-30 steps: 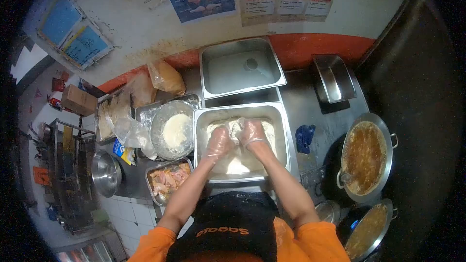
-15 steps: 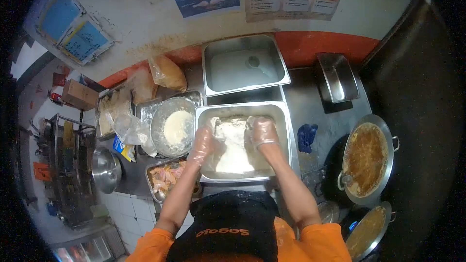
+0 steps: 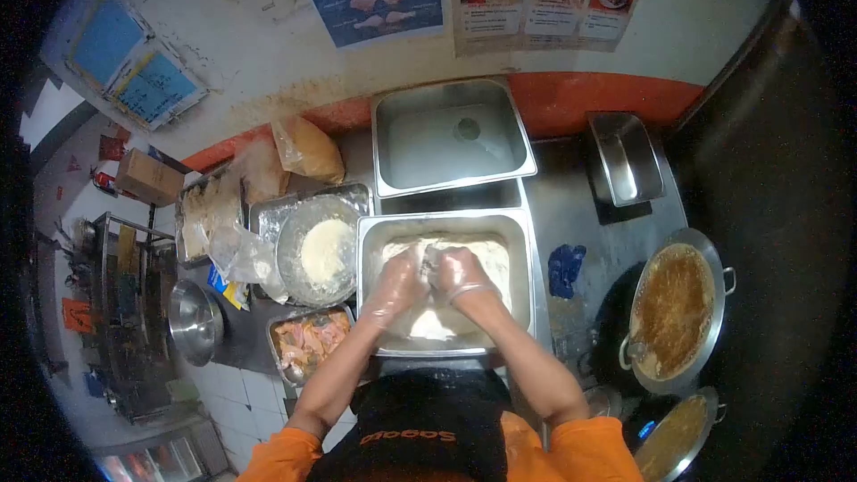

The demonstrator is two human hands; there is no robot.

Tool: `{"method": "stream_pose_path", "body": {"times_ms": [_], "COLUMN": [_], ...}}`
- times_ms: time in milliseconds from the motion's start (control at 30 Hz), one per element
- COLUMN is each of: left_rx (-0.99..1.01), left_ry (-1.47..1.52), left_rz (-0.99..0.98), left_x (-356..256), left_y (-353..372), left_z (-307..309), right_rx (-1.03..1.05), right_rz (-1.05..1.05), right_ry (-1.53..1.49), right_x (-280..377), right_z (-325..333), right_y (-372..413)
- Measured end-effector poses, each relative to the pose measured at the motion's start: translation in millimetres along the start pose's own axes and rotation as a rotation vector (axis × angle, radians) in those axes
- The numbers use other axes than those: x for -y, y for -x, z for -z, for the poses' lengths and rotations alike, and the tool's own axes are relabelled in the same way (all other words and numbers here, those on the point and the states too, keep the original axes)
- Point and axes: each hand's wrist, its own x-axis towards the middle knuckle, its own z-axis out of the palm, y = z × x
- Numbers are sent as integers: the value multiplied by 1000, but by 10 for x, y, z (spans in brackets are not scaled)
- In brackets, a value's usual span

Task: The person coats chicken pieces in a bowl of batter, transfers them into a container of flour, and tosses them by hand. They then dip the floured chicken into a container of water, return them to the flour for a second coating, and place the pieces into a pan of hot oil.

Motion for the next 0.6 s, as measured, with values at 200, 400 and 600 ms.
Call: {"method": "stream_pose_path", "body": {"times_ms": [200, 400, 600], "left_rx": [47, -16, 119], "left_ry": [492, 206, -151], "left_rz": [308, 175, -50], "left_x": [-462, -318, 438], "left_y": [-512, -1484, -2304], "left_z": [1249, 1645, 851], "right_rx": [32, -89, 151], "right_rz": [-127, 3, -99], "right_ry": [-305, -282, 164], "right_x": [288, 104, -201], "right_z": [960, 1342, 1020], "right_y": [-493, -1515, -2259]}}
